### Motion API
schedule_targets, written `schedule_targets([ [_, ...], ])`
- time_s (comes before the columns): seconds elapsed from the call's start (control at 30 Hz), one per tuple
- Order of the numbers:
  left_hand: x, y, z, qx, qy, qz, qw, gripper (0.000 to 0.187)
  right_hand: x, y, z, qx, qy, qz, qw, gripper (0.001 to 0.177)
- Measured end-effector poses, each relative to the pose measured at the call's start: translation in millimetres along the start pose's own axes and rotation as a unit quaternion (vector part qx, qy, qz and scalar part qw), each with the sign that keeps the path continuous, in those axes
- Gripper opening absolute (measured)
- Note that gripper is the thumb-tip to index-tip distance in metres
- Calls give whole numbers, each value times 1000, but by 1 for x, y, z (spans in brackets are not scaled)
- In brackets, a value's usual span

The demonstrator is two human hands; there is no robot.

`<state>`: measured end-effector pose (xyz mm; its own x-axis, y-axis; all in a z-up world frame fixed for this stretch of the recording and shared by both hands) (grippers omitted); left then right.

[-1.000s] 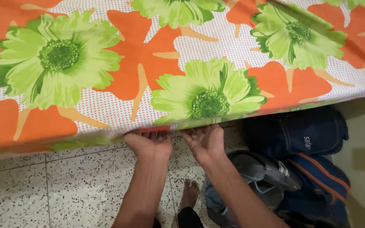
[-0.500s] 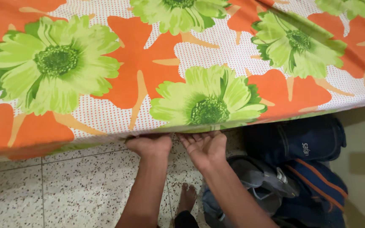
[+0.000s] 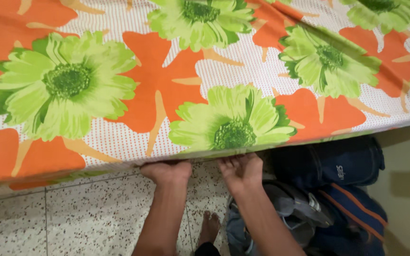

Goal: The person makes a bed by smoothing a bedsheet over the mattress and tucking its edges under the mattress by hand.

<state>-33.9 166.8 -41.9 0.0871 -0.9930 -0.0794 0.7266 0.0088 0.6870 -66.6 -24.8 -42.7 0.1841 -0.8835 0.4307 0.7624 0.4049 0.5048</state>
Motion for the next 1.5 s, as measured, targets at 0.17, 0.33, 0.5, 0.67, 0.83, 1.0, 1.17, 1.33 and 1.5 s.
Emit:
schedule_targets([
  [0.17,1,-3,-13,90,5,-4,996,79,7,7,-24,35,11,-70,997,44],
  [0.33,3,-12,-38,254,-28,64,965,64,1,-11,-39,59,33,-104,992,34],
  [0.5,0,-29,-20,-26,-29,-46,998,51,6,15,-6,-1,37,-94,995,44],
  [0.67,4,-33,-15,-100,14,-43,994,49,2,29,13,-20,35,-108,993,51],
  [0.83,0,-61,-5,-132,51,-62,988,39,3,27,5,-23,45,-106,993,53],
  [1.0,-52,-65,6,-168,99,-22,981,78,1,23,3,-16,54,-104,993,55],
  [1.17,-98,-42,-12,-109,97,-8,989,99,1,22,4,-16,53,-105,993,58],
  [1.33,-101,-49,-12,-112,63,-34,991,108,13,17,8,5,17,-81,997,53],
  [1.5,-104,-39,-12,-76,62,-42,994,103,4,4,4,-45,35,-211,976,74],
])
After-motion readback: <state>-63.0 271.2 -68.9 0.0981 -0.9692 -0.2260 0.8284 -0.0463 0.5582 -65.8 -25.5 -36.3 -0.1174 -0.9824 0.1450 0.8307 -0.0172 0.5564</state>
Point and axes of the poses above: each hand's wrist, its own z-axis away from the middle knuckle, its own y-axis out of the palm, x = y × z, the point moved 7 cm from there along -z, towards the middle knuckle, and after that the axes turned 2 degrees about -z, right-handed, at the moved point
